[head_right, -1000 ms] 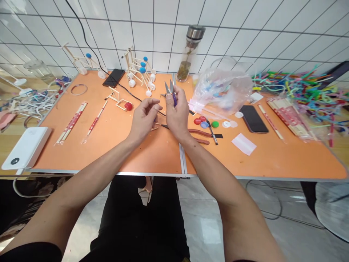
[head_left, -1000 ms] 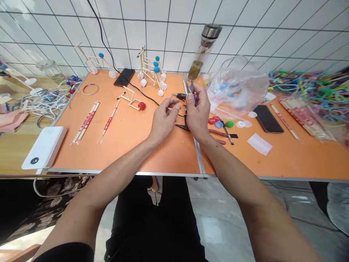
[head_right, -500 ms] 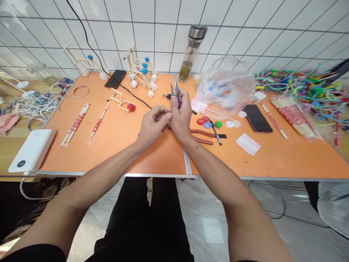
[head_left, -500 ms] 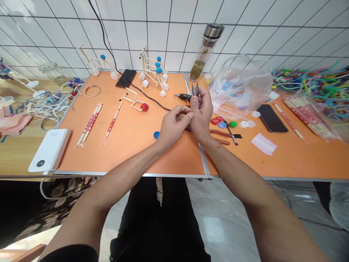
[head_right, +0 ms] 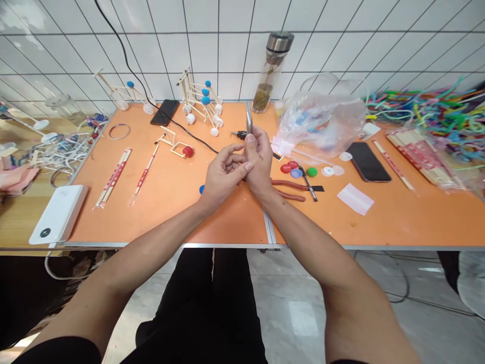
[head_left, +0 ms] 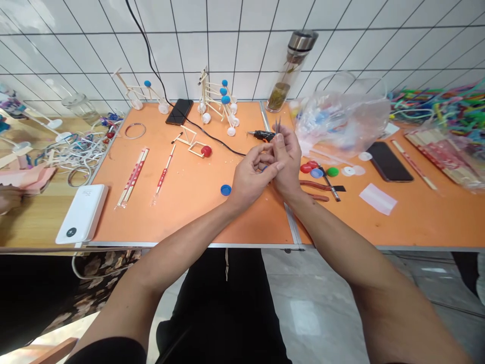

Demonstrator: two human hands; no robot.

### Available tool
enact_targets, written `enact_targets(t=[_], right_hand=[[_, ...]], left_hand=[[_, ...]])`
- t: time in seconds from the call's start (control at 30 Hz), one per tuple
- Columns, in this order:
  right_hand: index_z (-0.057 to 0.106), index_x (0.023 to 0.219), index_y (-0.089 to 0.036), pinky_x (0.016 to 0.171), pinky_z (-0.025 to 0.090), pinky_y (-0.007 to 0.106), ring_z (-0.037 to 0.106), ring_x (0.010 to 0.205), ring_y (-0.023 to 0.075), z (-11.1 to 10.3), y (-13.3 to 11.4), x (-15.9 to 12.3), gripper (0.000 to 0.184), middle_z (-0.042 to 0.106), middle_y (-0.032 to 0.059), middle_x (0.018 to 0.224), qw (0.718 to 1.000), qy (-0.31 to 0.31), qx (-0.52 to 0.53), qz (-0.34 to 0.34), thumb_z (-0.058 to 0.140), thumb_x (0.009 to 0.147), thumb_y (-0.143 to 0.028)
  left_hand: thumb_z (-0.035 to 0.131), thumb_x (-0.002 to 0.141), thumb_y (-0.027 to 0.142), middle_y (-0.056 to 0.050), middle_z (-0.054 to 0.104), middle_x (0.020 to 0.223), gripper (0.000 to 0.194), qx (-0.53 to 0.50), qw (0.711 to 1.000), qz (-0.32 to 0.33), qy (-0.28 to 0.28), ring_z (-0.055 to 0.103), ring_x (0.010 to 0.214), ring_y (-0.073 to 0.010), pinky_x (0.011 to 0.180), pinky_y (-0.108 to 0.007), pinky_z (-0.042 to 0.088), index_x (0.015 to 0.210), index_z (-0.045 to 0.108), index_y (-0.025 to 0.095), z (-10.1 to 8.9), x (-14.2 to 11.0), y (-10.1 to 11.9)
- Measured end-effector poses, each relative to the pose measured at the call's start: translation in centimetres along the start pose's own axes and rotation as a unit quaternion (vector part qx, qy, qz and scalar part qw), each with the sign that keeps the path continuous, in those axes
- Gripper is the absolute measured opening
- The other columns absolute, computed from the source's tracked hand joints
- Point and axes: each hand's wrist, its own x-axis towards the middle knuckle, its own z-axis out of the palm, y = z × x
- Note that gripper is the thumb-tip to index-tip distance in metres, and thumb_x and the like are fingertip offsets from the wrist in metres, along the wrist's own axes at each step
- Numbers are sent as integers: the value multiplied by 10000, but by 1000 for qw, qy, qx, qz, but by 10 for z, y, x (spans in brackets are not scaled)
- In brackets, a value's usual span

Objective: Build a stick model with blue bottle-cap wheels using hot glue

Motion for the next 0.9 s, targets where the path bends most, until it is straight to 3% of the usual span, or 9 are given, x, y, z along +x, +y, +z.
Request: enact_targets(t=[0.1,0.17,0.3,0.37,0.43,0.6,0.7,0.8,0.9], right_hand=[[696,1269,-326,705,471,364,543,766,216,6,-6,-2,539,545,17,921,986,88,136,36,602,1044,-806],[689,1269,-327,698,461,363,525,748,211,8,-9,-2,505,533,8,910,982,84,160,46,658,1025,-768],[674,1332,-338,733,528,394,611,831,238,6,-5,-1,507,622,48,1003,988,65,130,53,541,1065,-749],[681,1355,-326,764,566,411,657,889,254,3,0,2,523,658,65,1027,993,62,95,41,508,1080,-736],[680,1420,-301,810,601,422,700,973,265,0,4,5,573,700,82,1087,996,58,62,21,524,1088,-741],[675,1535,-261,1075,616,483,723,1274,293,-1,-4,5,607,770,118,1344,999,9,-21,-48,506,1144,-693],[712,1477,-250,1198,556,473,700,1386,286,5,-15,-2,483,762,123,1492,995,-28,-34,-89,521,1154,-555],[747,1404,-198,1151,569,450,746,1272,284,12,-25,-9,424,804,133,1412,994,-68,-27,-86,644,1082,-453],[779,1332,-187,1060,576,417,759,1137,270,16,-31,-12,392,830,103,1272,992,-98,-26,-74,739,983,-360]], left_hand=[[977,842,557,-27,788,996,434,28,999,21,-2,668,816,-139,794,-285,562,1045,785,224,-1,0,0],[964,860,548,-21,777,965,399,42,999,30,-6,657,801,-137,782,-281,554,999,784,221,-2,-1,1],[985,852,488,-27,817,1016,381,19,998,55,-7,717,879,-148,827,-271,579,1091,828,236,0,-3,3],[996,842,509,-22,815,953,358,11,999,42,-14,709,826,-135,764,-251,574,975,836,219,-1,-1,6],[982,859,557,-5,767,805,410,-7,1000,-14,-5,651,681,-105,635,-226,528,842,789,196,-4,5,11],[852,964,701,-2,740,721,575,-78,964,-175,185,527,464,-38,410,-172,302,821,656,180,-26,28,33],[784,986,769,20,690,665,629,-87,948,-207,224,445,394,-17,359,-173,189,822,610,187,-36,36,41],[771,1007,751,51,608,610,593,-69,956,-209,193,416,391,-21,361,-184,178,862,644,190,-39,36,37],[698,1126,588,57,568,616,457,-63,973,-167,148,442,441,-29,389,-184,206,948,711,167,-37,35,28]])
